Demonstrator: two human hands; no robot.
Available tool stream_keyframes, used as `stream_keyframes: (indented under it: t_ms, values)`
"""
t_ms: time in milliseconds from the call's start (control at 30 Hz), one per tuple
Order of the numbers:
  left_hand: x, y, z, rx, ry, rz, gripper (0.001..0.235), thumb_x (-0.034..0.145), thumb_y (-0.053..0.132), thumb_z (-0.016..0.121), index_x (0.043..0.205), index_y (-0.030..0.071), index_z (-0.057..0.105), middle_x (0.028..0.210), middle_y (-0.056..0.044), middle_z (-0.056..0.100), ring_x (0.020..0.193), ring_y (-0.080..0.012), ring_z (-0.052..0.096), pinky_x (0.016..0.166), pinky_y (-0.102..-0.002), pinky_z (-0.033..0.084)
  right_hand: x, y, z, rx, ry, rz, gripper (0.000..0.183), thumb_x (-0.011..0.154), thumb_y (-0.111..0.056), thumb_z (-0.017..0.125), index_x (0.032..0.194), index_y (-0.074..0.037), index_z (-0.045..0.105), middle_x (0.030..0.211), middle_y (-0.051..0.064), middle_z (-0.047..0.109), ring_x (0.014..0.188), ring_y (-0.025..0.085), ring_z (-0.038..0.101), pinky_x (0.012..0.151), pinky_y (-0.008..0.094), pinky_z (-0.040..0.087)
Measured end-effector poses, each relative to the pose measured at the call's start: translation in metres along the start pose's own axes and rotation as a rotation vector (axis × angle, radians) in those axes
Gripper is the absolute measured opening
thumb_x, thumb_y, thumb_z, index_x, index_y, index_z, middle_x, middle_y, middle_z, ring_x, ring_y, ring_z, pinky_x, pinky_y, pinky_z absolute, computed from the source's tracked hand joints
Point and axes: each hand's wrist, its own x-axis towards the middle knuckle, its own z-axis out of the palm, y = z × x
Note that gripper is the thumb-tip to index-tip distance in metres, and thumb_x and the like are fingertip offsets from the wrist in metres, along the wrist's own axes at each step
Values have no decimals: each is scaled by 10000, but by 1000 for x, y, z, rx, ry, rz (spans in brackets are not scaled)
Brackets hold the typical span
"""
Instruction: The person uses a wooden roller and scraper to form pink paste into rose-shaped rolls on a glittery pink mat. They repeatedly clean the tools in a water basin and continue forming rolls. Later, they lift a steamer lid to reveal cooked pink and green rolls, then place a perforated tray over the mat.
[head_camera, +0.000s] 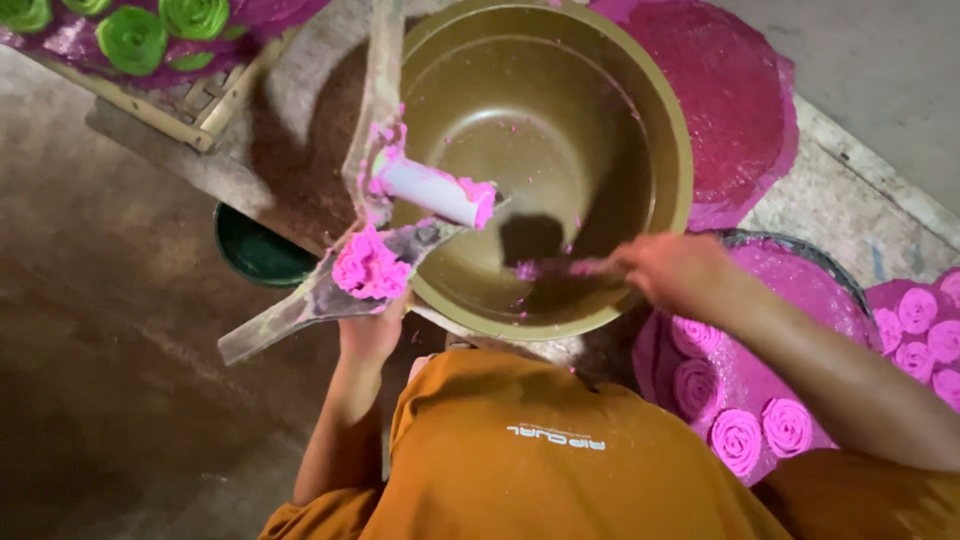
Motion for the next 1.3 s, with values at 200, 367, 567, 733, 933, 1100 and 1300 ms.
stream_keyframes:
  t_ms: [200, 367, 567, 733, 933, 1100, 1300]
  values:
    - [12, 43, 4, 132, 19, 209, 494, 930, 11, 711, 1378, 7, 502, 1268, -89, 636, 1179, -198, 619, 1056, -339, 484, -1, 1, -1, -333, -30, 112, 171, 944, -174, 584, 1073, -181, 695, 964, 58, 734, 838, 278, 744, 641, 435, 601]
    - [28, 73, 13, 311, 87, 439, 464, 867, 108, 805, 1272, 31, 590, 1325, -128, 595, 1196, -257, 600, 1058, -375, 477, -17, -7, -32, -113, -48, 99, 250, 895, -208, 597, 1099, -218, 742, 1001, 69, 757, 930, 297, 723, 752, 454, 582]
    - [41, 104, 27, 917, -15, 570, 450, 842, 217, 798, 1249, 97, 649, 1338, -127, 624, 1198, -282, 618, 1023, -390, 498, -82, -7, -103, 434, 114, 17, 413, 868, -316, 715, 1275, -245, 697, 1030, 38, 784, 902, 229, 765, 834, 357, 585]
    - [38, 104, 57, 949, -201, 551, 448, 821, 308, 793, 1229, 152, 698, 1348, -126, 648, 1201, -302, 633, 993, -403, 516, -81, -62, -103, 311, 368, -196, 380, 841, -176, 695, 1221, -176, 695, 1058, 95, 785, 909, 287, 757, 770, 379, 596]
    - [47, 97, 59, 514, -159, 404, 433, 859, 233, 791, 1257, 96, 692, 1239, -106, 723, 1146, -254, 701, 979, -378, 549, -116, -71, -73, -235, 349, -79, 613, 921, -49, 604, 1511, -186, 512, 1241, 51, 737, 932, 249, 748, 712, 381, 611]
    - [54, 98, 80, 169, -4, 401, 562, 847, 221, 790, 1344, 70, 577, 1245, -107, 707, 1150, -244, 713, 989, -390, 573, -84, -75, -50, 533, 685, -122, 501, 896, -66, 659, 1391, -116, 602, 1236, 161, 714, 1048, 293, 744, 876, 373, 607]
    - [73, 97, 87, 1061, 117, 578, 491, 809, 241, 799, 1247, 59, 672, 1468, -210, 573, 1186, -429, 615, 947, -505, 523, -46, -87, 23, 724, 645, -169, 513, 934, -23, 612, 1440, -86, 564, 1391, 178, 636, 1293, 302, 635, 1075, 398, 498]
